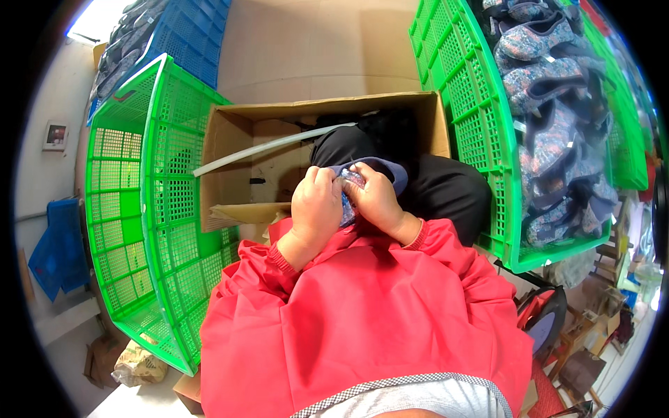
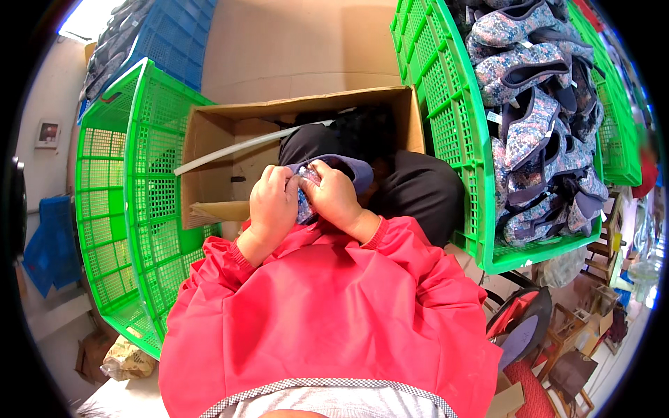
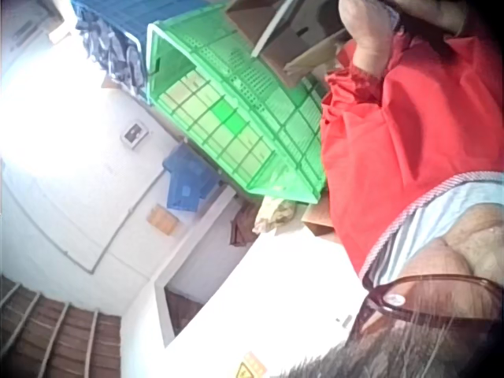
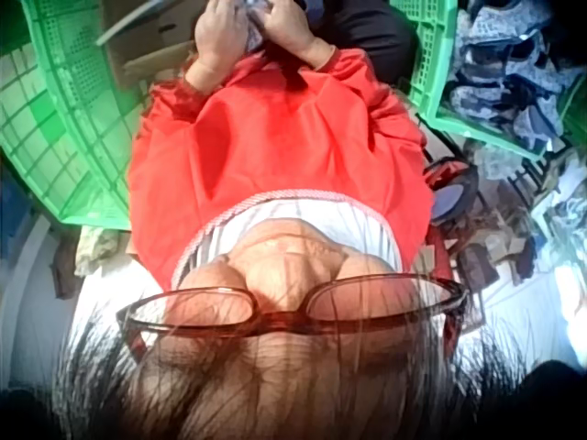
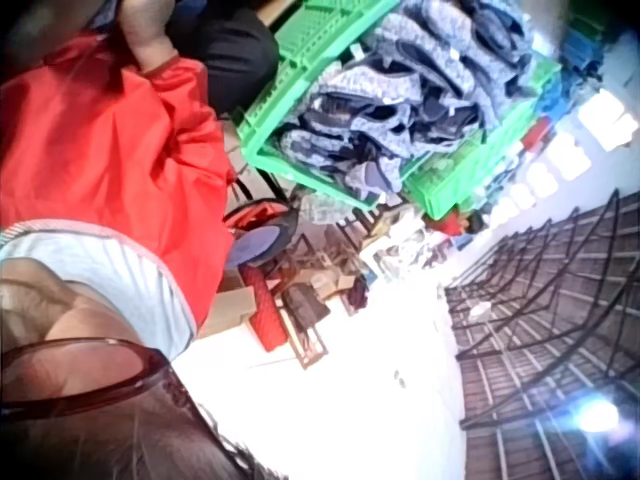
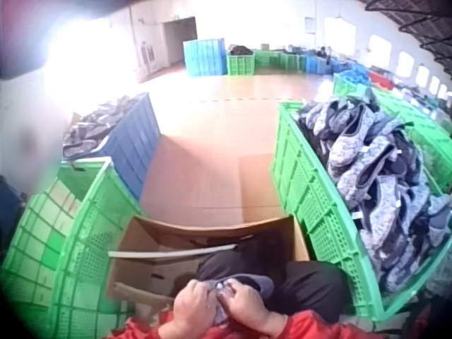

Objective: The person sits on the floor and uses a small blade to trim loose threads and excess material from the edges of patterned slippers. They handle the slippers one at a time, picking them from a green crate, trimming them, and placing them into a cardboard box.

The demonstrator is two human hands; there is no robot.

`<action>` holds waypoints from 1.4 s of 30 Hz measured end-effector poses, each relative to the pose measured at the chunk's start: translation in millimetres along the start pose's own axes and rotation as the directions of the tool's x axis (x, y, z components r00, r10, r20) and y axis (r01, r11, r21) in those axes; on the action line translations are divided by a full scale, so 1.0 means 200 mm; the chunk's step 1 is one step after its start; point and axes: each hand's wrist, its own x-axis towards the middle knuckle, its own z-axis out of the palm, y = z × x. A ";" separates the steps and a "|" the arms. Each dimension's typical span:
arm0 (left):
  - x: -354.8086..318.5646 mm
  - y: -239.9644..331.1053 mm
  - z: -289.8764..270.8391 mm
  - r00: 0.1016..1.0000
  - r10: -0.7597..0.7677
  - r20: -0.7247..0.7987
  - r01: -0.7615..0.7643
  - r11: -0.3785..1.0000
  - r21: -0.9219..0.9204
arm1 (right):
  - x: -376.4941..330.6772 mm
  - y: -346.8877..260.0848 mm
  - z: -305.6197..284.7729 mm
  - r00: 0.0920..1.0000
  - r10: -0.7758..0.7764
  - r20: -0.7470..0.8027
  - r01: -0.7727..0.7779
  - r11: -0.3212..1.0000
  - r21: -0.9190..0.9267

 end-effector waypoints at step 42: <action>-0.13 0.02 -0.14 0.581 -0.552 0.597 0.672 -0.089 -0.736 | 0.07 0.12 0.16 0.965 0.198 -0.174 -0.109 0.901 0.420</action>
